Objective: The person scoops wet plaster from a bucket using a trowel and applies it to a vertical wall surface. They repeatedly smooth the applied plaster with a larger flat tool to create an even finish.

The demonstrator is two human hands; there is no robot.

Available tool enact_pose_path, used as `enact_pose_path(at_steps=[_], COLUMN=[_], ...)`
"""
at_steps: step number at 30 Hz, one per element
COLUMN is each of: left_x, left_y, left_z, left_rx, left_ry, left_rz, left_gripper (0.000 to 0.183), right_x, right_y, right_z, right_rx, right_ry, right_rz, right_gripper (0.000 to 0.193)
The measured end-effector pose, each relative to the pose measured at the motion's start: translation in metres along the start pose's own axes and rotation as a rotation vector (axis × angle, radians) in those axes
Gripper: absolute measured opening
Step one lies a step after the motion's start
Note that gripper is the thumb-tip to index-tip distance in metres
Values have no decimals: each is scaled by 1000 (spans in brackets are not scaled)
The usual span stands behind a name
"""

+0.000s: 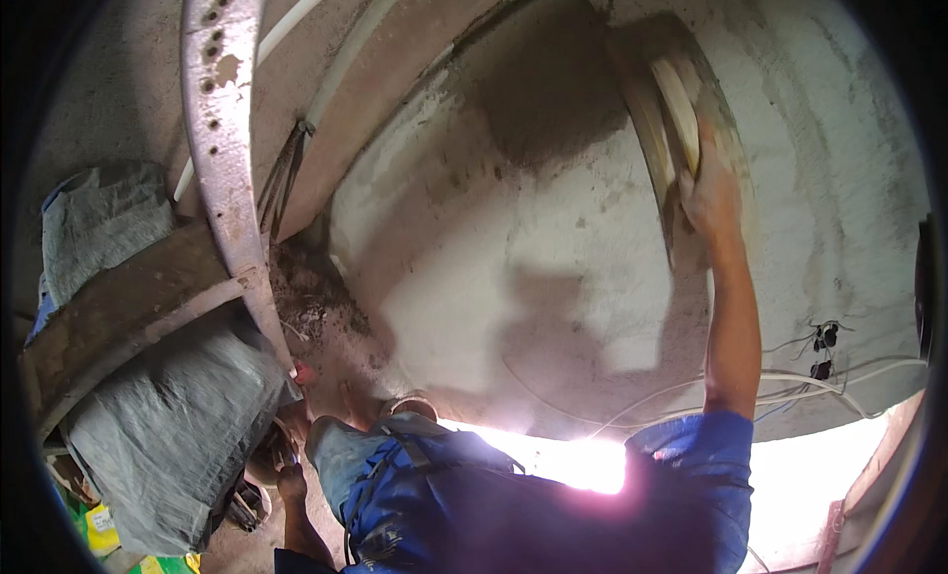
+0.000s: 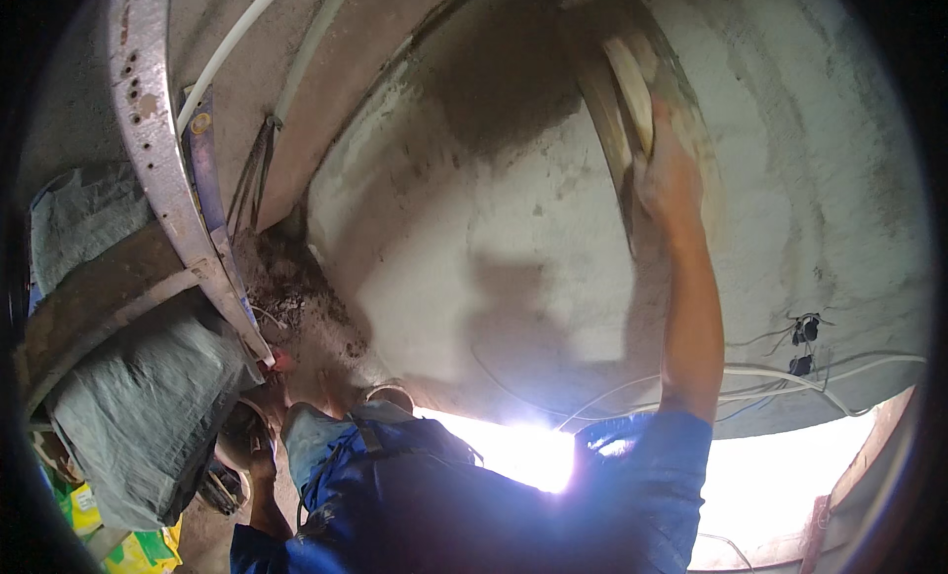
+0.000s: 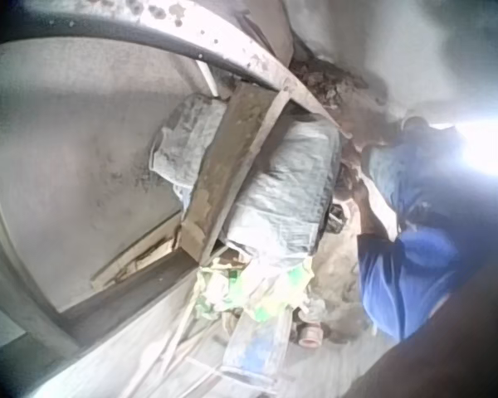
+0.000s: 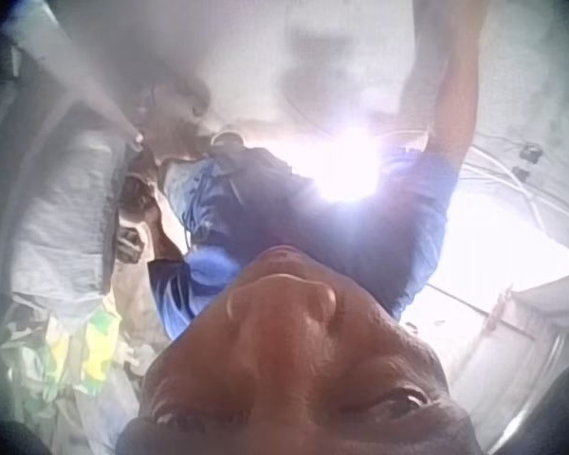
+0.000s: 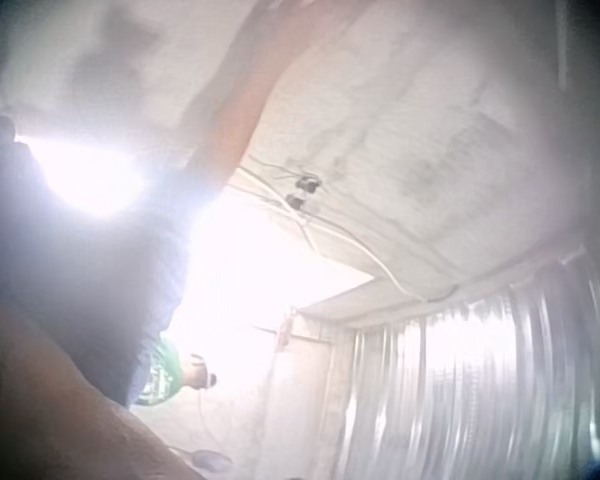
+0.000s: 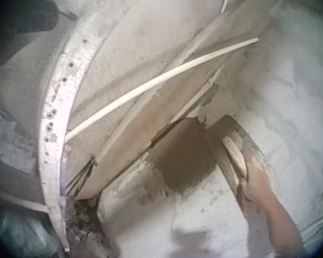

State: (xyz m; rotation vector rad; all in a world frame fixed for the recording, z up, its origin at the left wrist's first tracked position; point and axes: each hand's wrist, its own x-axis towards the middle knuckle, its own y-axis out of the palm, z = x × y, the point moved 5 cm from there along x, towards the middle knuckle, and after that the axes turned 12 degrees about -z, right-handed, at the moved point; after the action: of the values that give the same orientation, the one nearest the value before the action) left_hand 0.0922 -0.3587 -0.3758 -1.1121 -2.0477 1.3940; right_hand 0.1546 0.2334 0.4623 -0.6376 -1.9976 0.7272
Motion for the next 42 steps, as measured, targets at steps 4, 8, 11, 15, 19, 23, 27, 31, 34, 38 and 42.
enact_pose_path(at_steps=[4, 8, 11, 15, 19, 23, 27, 31, 34, 38, 42], left_x=[6, 25, 44, 61, 68, 53, 48, 46, 49, 51, 49], left_y=[12, 0, -20, -55, -79, -51, -43, -43, -41, -41, -41], left_z=[0, -7, -18, -33, -37, -14, -4, 1, 3, 2, -2], left_rx=[10, -164, -255, -334, -310, -237, -189, -171, -172, -161, -151], left_ry=[-17, -215, -338, -505, -506, -393, -343, -344, -336, -317, -318], left_rz=[163, 203, 225, 257, 261, 229, 225, 211, 204, 189, 177], left_gripper=[18, 19, 23, 31, 36, 37, 39, 42, 43, 46, 48], right_x=[-74, -110, -120, -99, -32, 22, 41, 47, 58, 40, -46], right_y=[9, 50, 102, 132, 102, 64, 29, -10, -19, -3, 71], right_z=[-23, -7, 24, 73, 87, 70, 25, 3, 5, 26, 69], right_rx=[151, -93, -92, 5, 69, -16, -41, 11, -28, 11, -1], right_ry=[62, -126, -323, -436, -417, -339, -248, -18, -19, -110, -343], right_rz=[-26, 376, 531, 462, 277, 107, -91, -113, -187, -94, 214], right_gripper=[70, 73, 88, 76, 66, 65, 68, 71, 70, 65, 71])
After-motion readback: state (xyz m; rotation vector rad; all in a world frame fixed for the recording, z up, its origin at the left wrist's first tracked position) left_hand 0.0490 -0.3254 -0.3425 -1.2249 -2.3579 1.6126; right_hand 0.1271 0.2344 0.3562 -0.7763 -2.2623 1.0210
